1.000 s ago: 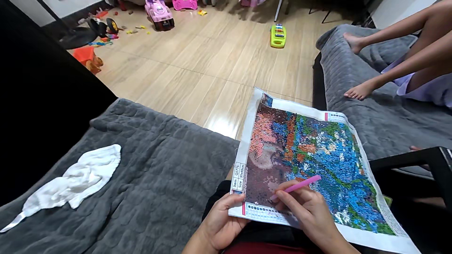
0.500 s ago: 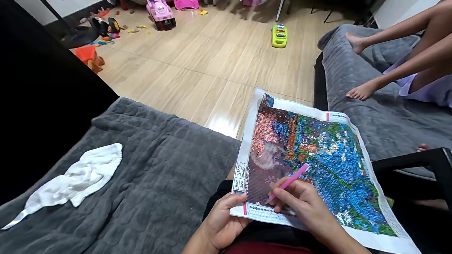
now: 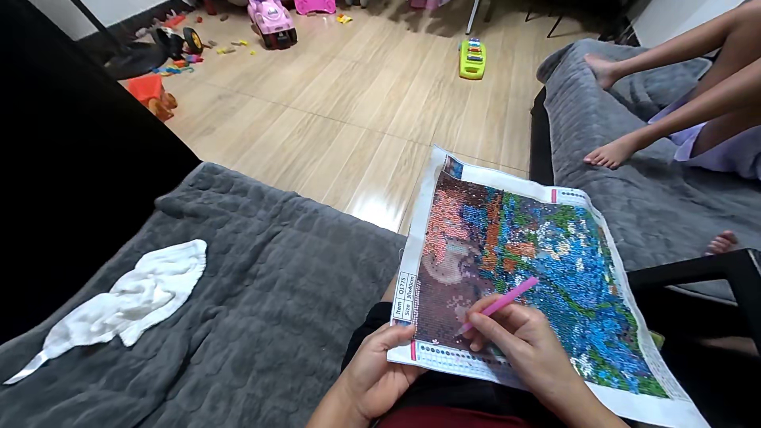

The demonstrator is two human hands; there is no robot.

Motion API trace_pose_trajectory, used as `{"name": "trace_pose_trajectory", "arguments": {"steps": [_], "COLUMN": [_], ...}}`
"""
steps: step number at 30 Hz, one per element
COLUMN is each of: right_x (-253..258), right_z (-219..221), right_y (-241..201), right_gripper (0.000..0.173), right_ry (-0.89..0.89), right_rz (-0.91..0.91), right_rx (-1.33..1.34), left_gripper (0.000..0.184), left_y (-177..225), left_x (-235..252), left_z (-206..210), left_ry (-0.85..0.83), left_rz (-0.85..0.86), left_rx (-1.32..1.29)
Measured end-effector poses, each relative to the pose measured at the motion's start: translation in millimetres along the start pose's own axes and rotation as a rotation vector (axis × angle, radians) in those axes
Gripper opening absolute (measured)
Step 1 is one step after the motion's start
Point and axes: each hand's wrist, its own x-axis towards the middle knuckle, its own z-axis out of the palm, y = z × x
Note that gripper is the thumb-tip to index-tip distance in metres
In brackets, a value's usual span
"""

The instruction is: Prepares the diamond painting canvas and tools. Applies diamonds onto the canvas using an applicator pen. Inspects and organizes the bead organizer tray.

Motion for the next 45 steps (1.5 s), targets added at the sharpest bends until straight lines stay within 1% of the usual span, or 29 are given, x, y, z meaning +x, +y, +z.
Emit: {"name": "trace_pose_trajectory", "arguments": {"steps": [10,15,21,25,31,33,35,37,41,43,45], "right_x": [-1.5,-2.4,-2.4,-1.9,-0.5,1.7,8.2,17.1,36.8,43.1,46.7], "right_z": [0.7,3.3,6.2,9.3,8.0,7.9,10.5,14.9,23.8,28.4,32.6], "right_y": [0.7,-3.0,-8.5,-9.4,-18.4,-20.5,-22.6,-25.1,-21.5,-16.6,-10.6], "right_gripper": [0.012,0.011,0.01,0.011,0.009,0.01,0.012,0.013,0.012,0.012,0.012], "right_ry": [0.0,-0.053,-0.128,-0.167,-0.18,-0.172,-0.129,-0.05,0.104,0.138,0.146], "right_rz": [-0.001,0.075,0.103,0.079,0.166,0.17,0.13,0.08,-0.035,-0.106,-0.178], "right_rx": [-0.005,0.018,0.005,-0.012,0.145,0.19,0.206,0.203,0.105,0.036,-0.014], "left_gripper": [0.029,0.03,0.029,0.03,0.03,0.027,0.026,0.028,0.031,0.037,0.042], "left_y": [-0.3,-0.6,-1.4,-1.4,-0.8,-1.5,0.6,5.9,20.2,24.1,24.9], "left_x": [-0.2,0.0,0.5,-0.2,0.3,0.4,1.9,5.4,19.4,26.3,29.3], "left_z": [1.1,0.3,-0.3,0.3,0.5,-0.8,-2.0,-3.1,-1.5,2.7,8.9], "left_ry": [0.011,0.002,-0.017,-0.018,-0.006,-0.007,-0.022,-0.067,-0.163,-0.144,-0.091], "left_rz": [0.003,-0.001,-0.004,-0.007,-0.013,-0.01,0.002,0.015,0.036,0.05,0.066], "left_rx": [0.011,0.015,0.001,0.004,-0.008,0.001,0.015,0.036,0.06,0.072,0.078]}}
